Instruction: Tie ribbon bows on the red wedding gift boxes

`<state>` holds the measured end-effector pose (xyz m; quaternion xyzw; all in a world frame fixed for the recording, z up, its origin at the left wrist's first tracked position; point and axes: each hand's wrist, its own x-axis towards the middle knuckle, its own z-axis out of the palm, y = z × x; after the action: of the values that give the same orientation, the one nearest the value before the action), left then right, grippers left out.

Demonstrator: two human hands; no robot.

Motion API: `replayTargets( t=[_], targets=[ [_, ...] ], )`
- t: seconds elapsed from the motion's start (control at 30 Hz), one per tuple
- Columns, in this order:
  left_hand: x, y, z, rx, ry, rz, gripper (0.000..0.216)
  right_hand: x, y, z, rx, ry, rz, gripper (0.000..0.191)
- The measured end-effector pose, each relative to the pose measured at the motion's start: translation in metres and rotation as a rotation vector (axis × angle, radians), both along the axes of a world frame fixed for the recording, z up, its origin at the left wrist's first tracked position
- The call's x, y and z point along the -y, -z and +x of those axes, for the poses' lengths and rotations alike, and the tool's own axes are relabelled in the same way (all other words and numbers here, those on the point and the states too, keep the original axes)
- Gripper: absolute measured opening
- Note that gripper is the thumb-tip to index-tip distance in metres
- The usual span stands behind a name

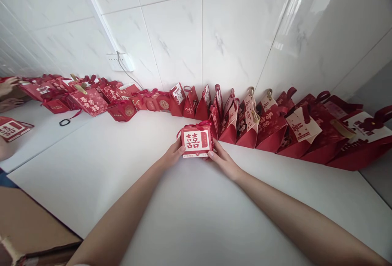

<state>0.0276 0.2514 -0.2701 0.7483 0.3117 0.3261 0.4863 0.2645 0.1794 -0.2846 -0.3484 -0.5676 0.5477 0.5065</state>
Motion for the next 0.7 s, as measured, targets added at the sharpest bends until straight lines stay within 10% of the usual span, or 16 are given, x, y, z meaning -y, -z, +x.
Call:
replayTargets(
  t=[0.43,0.7],
  targets=[
    [-0.004,-0.002,0.006,0.11,-0.252,-0.122,0.063,0.018,-0.006,-0.012,0.101,0.157,0.295,0.082],
    [-0.007,0.002,0.003,0.269,-0.12,-0.213,0.062,0.019,-0.008,-0.007,0.201,0.043,0.336,0.076]
  ],
)
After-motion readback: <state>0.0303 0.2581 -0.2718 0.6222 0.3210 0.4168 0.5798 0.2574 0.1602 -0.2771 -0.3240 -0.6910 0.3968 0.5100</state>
